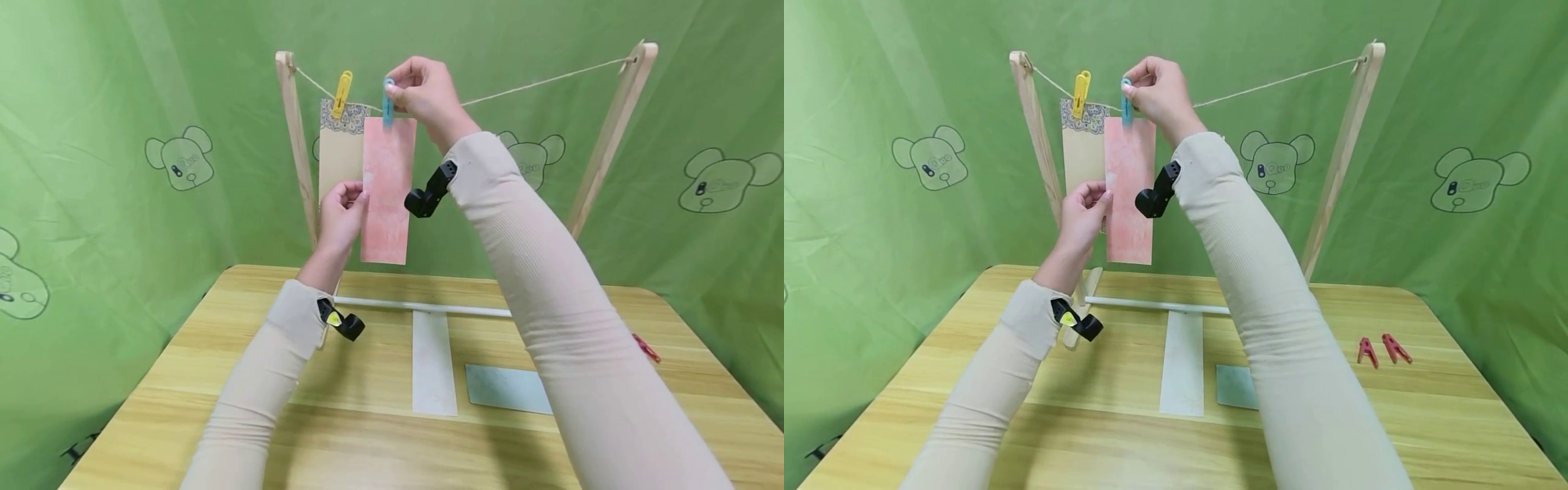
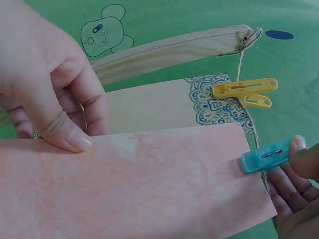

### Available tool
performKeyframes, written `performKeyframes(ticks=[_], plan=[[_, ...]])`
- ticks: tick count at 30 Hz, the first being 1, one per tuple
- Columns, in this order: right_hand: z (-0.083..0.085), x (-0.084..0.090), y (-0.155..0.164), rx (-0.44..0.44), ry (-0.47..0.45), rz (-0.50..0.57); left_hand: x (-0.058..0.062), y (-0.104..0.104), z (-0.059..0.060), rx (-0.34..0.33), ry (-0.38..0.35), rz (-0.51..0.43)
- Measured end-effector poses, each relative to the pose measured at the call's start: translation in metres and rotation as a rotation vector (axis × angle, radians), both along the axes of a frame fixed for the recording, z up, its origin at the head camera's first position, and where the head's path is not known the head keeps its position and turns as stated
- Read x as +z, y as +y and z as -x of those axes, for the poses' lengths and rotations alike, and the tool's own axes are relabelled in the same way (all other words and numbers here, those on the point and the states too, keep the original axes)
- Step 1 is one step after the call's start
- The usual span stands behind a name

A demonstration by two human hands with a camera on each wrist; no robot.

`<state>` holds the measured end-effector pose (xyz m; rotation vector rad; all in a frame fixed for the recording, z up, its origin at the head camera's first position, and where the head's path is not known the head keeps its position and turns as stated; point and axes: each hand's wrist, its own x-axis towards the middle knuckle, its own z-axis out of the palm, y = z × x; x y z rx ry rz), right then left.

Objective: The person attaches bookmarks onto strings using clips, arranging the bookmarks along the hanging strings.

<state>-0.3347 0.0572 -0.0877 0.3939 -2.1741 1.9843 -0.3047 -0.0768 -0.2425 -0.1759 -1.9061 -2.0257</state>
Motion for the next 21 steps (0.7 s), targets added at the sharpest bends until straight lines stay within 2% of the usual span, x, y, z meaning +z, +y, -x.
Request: performKeyframes(ticks=[11, 16, 21], plan=[[0.0007, -0.0003, 0.0015, -0.021, -0.012, -0.085, 0.0049, 0.0016, 0.0039, 0.004, 0.001, -0.042], [0.0002, 0.0, 0.0018, -0.027, -0.049, -0.125, 0.0035, 0.0026, 0.0042, 0.003, 0.007, -0.062], [-0.0016, 0.0003, 0.0029, -0.009, -0.055, -0.214, 0.002, 0.0023, 0.004, 0.004, -0.001, -0.069]])
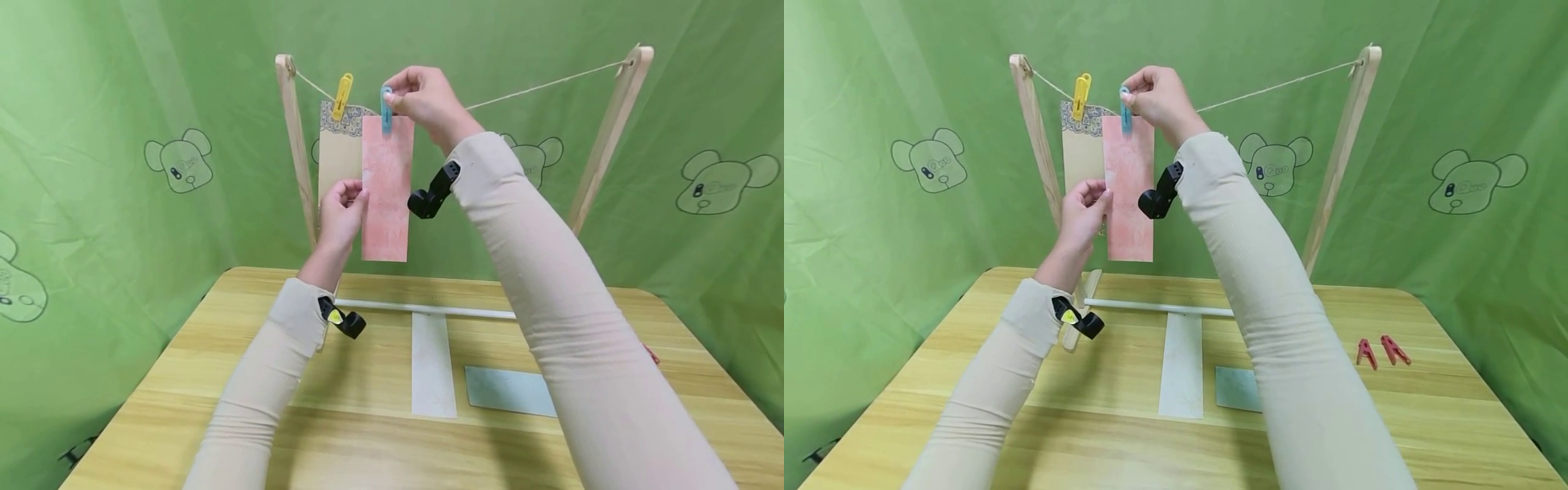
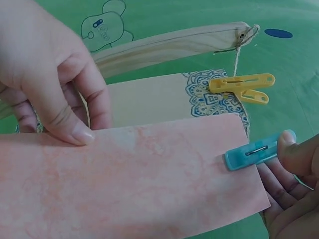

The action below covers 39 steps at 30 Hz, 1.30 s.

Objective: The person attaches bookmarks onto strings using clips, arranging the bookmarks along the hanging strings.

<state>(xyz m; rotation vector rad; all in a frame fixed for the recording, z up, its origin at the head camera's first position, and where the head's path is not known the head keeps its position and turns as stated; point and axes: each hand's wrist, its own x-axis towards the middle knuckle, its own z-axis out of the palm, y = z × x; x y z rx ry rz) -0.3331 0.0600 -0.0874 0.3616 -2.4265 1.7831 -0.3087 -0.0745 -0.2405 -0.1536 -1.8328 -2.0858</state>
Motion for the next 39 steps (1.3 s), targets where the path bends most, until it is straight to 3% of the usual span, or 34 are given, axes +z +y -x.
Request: performKeyframes(ticks=[12, 16, 22, 27, 33, 39], plan=[[-0.003, 0.002, 0.007, 0.033, -0.034, -0.057, -0.002, -0.003, 0.001, -0.015, 0.007, 0.003], [-0.006, -0.001, 0.011, 0.042, 0.011, -0.024, -0.006, -0.002, 0.001, -0.032, 0.005, -0.009], [-0.022, -0.005, 0.022, 0.053, 0.129, -0.024, -0.018, -0.005, 0.003, -0.059, 0.01, -0.016], [-0.039, -0.014, 0.04, 0.096, 0.164, -0.048, -0.038, -0.014, 0.002, -0.063, -0.019, 0.016], [-0.062, -0.048, 0.071, 0.144, 0.163, -0.165, -0.075, -0.025, -0.007, -0.077, -0.129, 0.03], [-0.082, -0.113, 0.117, 0.122, 0.057, -0.254, -0.104, -0.026, -0.025, -0.14, -0.213, 0.053]])
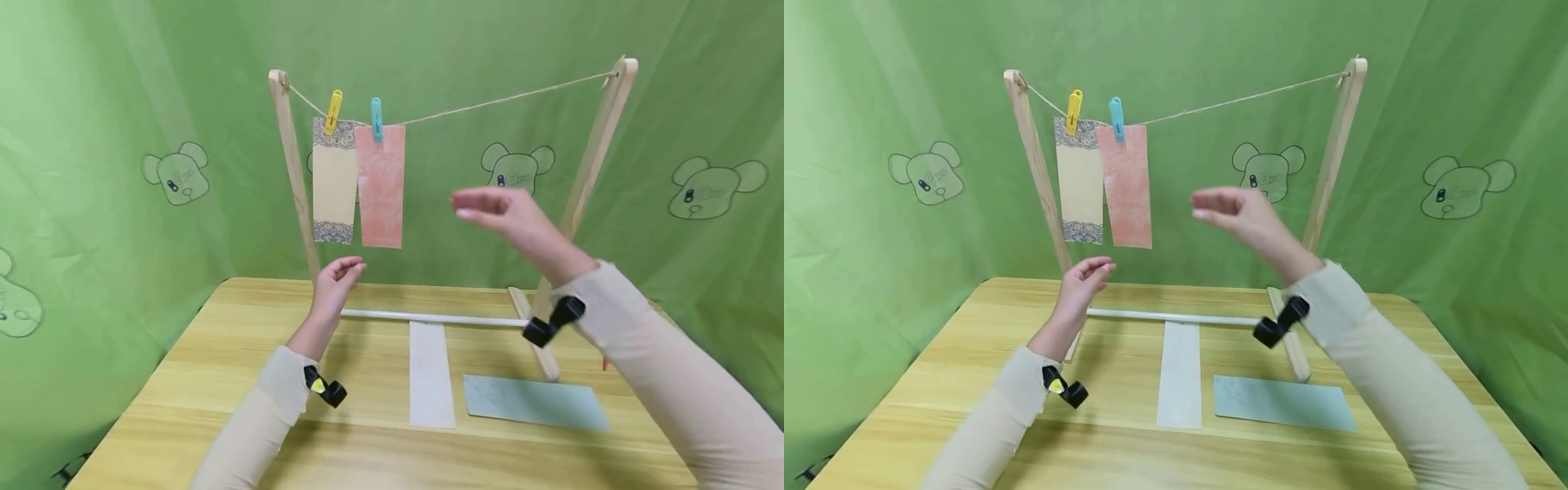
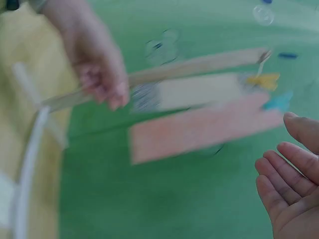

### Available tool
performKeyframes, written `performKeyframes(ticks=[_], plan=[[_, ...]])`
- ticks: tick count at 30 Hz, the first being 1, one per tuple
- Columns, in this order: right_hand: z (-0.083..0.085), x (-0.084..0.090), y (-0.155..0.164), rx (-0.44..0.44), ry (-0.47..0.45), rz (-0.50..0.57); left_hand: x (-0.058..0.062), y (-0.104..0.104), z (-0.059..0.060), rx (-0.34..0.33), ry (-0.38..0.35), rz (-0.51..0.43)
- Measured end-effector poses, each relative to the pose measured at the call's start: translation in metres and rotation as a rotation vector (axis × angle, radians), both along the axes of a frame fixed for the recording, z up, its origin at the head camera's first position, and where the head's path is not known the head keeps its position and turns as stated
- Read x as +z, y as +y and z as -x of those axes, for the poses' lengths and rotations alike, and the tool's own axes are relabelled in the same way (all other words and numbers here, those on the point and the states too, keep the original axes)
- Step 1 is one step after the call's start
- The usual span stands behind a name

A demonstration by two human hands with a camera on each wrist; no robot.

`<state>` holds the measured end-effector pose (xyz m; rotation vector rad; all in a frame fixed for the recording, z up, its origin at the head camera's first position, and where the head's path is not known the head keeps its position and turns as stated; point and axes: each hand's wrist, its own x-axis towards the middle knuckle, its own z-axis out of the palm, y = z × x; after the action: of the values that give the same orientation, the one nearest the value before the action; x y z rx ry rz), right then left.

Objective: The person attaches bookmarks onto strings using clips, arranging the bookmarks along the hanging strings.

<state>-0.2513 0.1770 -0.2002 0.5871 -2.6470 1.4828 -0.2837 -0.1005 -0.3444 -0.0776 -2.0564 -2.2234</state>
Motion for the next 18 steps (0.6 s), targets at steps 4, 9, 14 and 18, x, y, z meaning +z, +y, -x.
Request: performKeyframes(ticks=[4, 9, 14, 18], plan=[[-0.011, -0.044, 0.031, -0.039, -0.046, -0.033, -0.017, 0.003, -0.012, -0.027, -0.018, 0.002], [-0.026, -0.091, 0.06, -0.095, -0.059, -0.023, -0.04, 0.008, -0.024, -0.071, -0.052, 0.028], [-0.039, -0.123, 0.078, -0.154, -0.069, -0.004, -0.057, 0.016, -0.029, -0.088, -0.085, 0.06], [-0.05, -0.141, 0.092, -0.19, -0.052, 0.007, -0.065, 0.024, -0.03, -0.113, -0.104, 0.074]])
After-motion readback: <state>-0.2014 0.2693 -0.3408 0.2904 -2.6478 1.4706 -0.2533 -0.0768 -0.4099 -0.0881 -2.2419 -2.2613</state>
